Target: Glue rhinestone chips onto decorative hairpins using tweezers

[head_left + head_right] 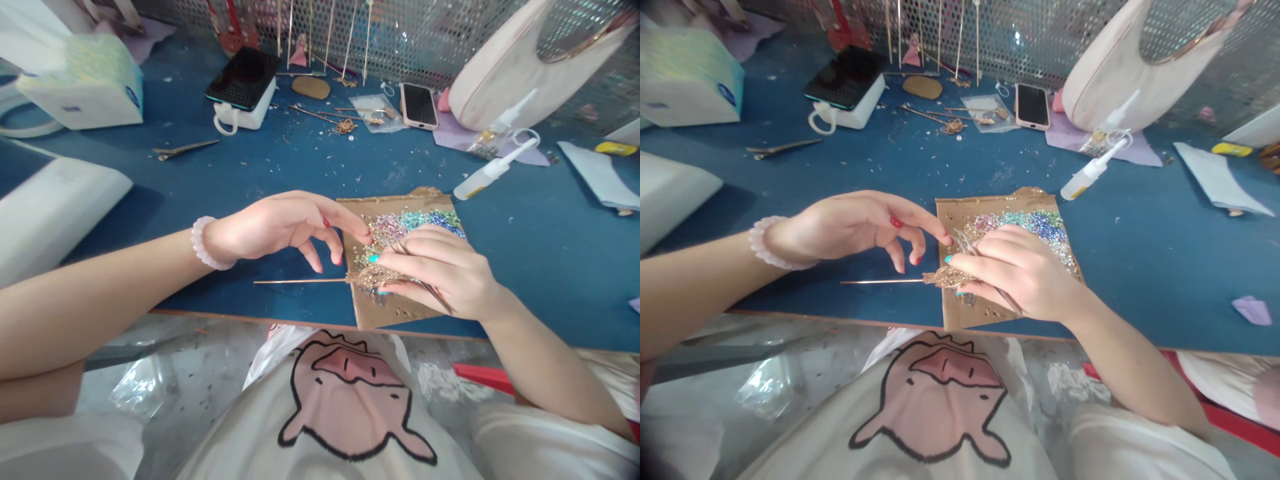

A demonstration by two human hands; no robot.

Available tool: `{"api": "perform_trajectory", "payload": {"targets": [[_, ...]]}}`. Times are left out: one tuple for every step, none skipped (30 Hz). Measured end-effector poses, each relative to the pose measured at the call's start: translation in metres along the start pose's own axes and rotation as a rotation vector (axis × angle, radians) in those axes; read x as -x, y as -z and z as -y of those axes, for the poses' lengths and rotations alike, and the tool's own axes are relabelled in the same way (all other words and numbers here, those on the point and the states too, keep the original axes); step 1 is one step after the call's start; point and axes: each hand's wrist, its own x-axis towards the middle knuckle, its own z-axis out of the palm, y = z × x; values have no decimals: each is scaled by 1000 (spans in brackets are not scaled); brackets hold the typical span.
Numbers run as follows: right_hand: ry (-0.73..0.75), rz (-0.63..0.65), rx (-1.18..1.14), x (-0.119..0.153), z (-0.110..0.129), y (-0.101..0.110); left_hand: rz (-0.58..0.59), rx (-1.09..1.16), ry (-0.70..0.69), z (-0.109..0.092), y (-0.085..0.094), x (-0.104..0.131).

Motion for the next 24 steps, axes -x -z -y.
{"api": "perform_trajectory", "payload": {"targets": [[-1, 0, 1, 0, 0, 0, -8, -24, 7, -1, -1, 0], [-4, 1, 2, 0, 0, 0, -25, -59, 16, -1, -2, 0], [-8, 1, 3, 0, 0, 0, -50, -101, 24, -2, -4, -1], [-11, 3, 3, 0, 1, 0, -81, -145, 32, -2, -5, -1], [-14, 4, 2, 0, 1, -1, -114, -183, 37, -2, -6, -2], [-14, 4, 0, 0, 1, -1, -142, -212, 39, -2, -7, -3], [-13, 2, -2, 0, 1, -1, -167, -233, 39, -2, -7, -4], [-12, 0, -3, 0, 1, -1, -183, -245, 44, -2, -8, -4], [-10, -1, -4, 0, 1, -1, -192, -253, 53, -3, -8, -4], [-9, -2, -3, 0, 1, -1, -200, -260, 64, -3, -8, -4], [-9, -2, -1, 0, 1, 0, -205, -268, 73, -3, -8, -4], [-9, 0, -1, 0, 1, 0, -209, -275, 76, -4, -8, -4], [-11, 1, -1, 0, 1, 0, -215, -279, 72, -4, -8, -3], [-12, 2, -2, 1, 1, -1, -223, -281, 61, -4, -8, -3], [-13, 1, -4, 1, 1, -1, -234, -278, 46, -4, -8, -3], [-15, 1, -5, 1, 0, -1, -248, -269, 29, -3, -8, -3], [-14, -2, -5, 1, 0, -1, -267, -260, 21, -2, -7, -2], [-14, -6, -4, 1, 0, -1, -285, -261, 17, -1, -7, -2], [-13, -12, -1, 1, 0, -1, -291, -282, 20, -1, -7, -2], [-15, -18, 5, 1, 0, -1, -277, -326, 30, 0, -7, -2], [-18, -22, 13, 0, 0, -1, -243, -386, 48, 0, -7, -2], [-22, -27, 22, 0, 0, -1, -190, -446, 70, 0, -7, -1], [-29, -33, 32, 0, 0, -2, -125, -495, 93, -1, -7, -1], [-40, -39, 41, -1, -1, -2, -63, -522, 118, -1, -8, 0]]}}
